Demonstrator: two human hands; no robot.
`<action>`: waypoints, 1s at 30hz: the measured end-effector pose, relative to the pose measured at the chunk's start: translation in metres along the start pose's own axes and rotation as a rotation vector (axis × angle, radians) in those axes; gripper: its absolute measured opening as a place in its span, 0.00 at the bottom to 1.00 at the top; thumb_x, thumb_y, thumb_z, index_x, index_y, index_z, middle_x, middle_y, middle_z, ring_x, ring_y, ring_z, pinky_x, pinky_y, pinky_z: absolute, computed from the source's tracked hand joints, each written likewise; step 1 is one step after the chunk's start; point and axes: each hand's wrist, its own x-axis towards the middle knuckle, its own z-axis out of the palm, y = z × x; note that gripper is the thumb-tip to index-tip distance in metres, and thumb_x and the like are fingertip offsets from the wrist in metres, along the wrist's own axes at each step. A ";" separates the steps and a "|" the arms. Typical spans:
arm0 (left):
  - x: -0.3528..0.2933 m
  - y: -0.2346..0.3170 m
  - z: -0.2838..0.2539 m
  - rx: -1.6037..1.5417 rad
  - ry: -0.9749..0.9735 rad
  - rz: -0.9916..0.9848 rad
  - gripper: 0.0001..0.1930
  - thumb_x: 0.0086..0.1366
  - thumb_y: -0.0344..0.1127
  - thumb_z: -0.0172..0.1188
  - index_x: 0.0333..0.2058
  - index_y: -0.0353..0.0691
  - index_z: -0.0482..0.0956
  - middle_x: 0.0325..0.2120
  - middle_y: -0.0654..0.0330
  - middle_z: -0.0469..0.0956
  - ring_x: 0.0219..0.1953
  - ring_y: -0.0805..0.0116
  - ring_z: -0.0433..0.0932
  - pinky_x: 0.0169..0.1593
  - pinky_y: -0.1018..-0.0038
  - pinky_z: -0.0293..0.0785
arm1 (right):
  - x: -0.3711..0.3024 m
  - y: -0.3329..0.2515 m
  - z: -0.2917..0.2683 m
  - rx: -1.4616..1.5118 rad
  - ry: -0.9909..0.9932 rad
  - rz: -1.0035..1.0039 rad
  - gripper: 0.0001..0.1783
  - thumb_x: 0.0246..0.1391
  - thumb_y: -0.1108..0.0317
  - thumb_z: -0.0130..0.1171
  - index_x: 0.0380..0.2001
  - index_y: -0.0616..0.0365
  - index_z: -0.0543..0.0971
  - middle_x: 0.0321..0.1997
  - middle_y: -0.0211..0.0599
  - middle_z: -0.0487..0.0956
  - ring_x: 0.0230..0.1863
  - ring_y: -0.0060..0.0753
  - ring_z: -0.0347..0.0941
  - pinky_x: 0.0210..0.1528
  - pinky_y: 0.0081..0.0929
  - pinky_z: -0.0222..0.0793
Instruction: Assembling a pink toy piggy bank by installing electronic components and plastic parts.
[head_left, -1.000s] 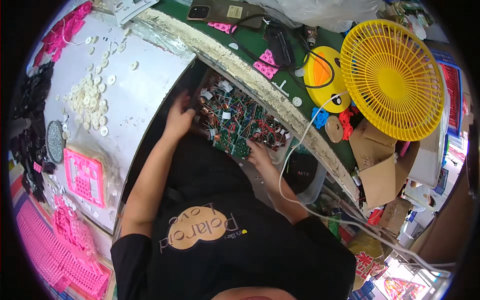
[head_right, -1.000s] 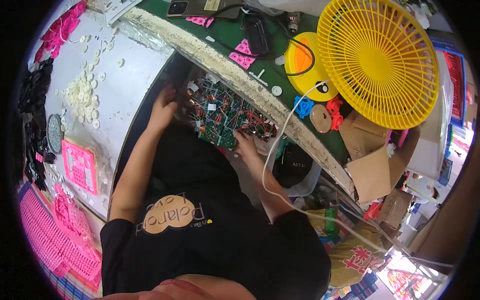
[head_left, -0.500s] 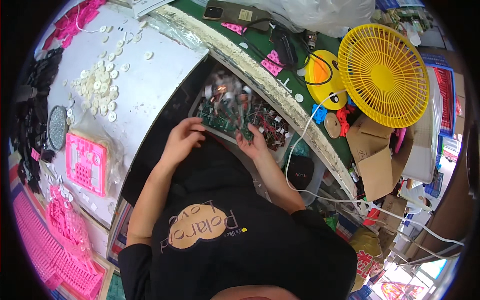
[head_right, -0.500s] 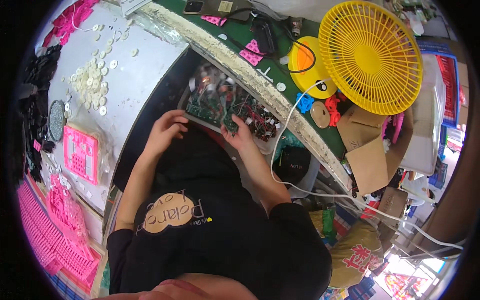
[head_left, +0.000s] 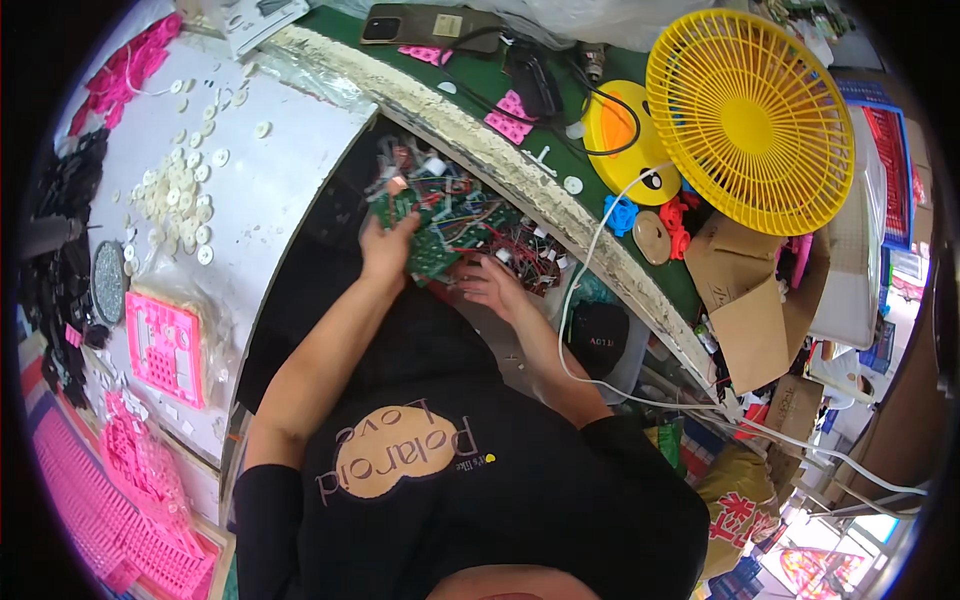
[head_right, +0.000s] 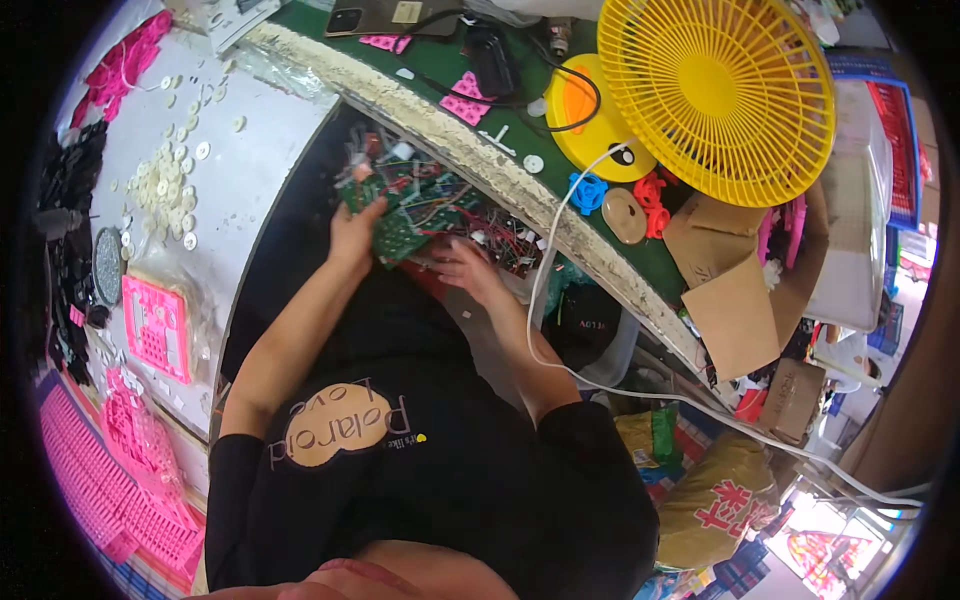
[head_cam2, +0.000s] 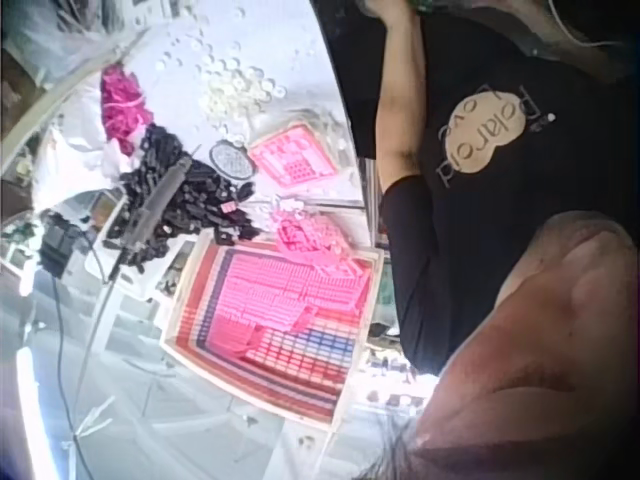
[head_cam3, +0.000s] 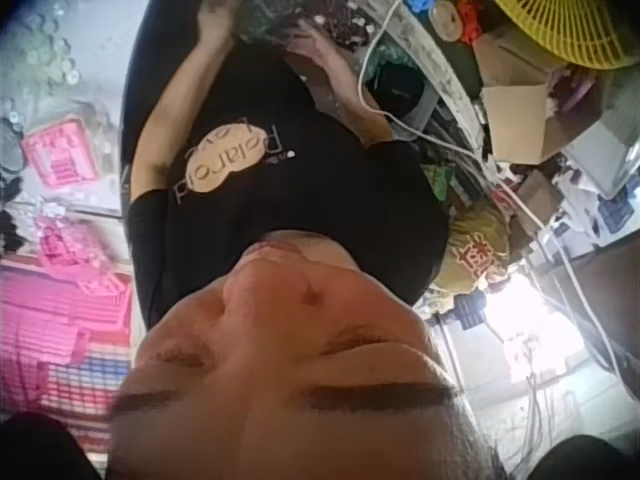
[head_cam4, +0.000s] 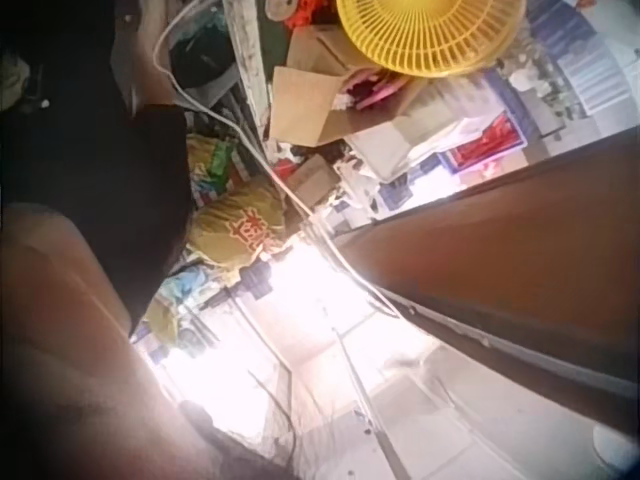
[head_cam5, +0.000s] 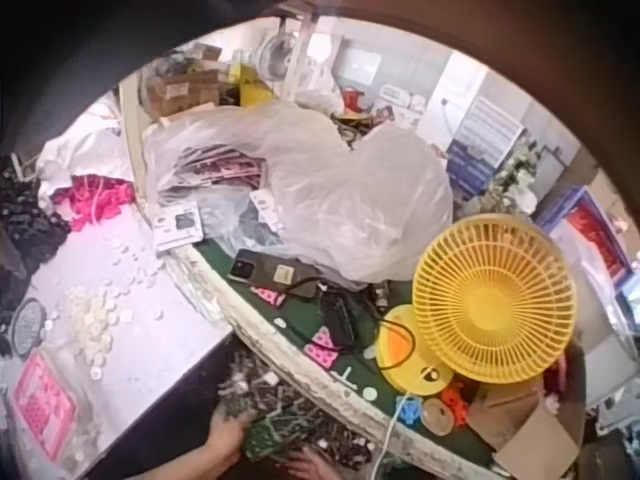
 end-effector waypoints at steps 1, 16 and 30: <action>0.001 0.004 -0.014 0.076 0.014 0.029 0.13 0.63 0.26 0.63 0.46 0.36 0.74 0.37 0.59 0.80 0.36 0.68 0.80 0.40 0.71 0.78 | -0.005 -0.004 -0.008 -0.065 0.086 -0.048 0.27 0.64 0.50 0.54 0.58 0.56 0.70 0.52 0.42 0.79 0.48 0.37 0.78 0.48 0.34 0.74; -0.043 0.010 0.008 0.070 -0.078 -0.142 0.19 0.63 0.21 0.59 0.53 0.35 0.71 0.42 0.59 0.79 0.43 0.68 0.79 0.48 0.70 0.74 | -0.041 -0.020 0.001 -0.935 0.582 -0.767 0.12 0.50 0.67 0.67 0.29 0.62 0.74 0.20 0.40 0.77 0.21 0.30 0.75 0.24 0.33 0.66; -0.028 0.002 -0.008 0.386 -0.069 0.087 0.19 0.62 0.24 0.61 0.53 0.34 0.71 0.42 0.59 0.79 0.43 0.69 0.79 0.48 0.71 0.74 | -0.029 -0.001 -0.038 -0.771 0.255 -0.645 0.11 0.63 0.66 0.60 0.41 0.64 0.80 0.20 0.23 0.73 0.18 0.14 0.64 0.19 0.17 0.58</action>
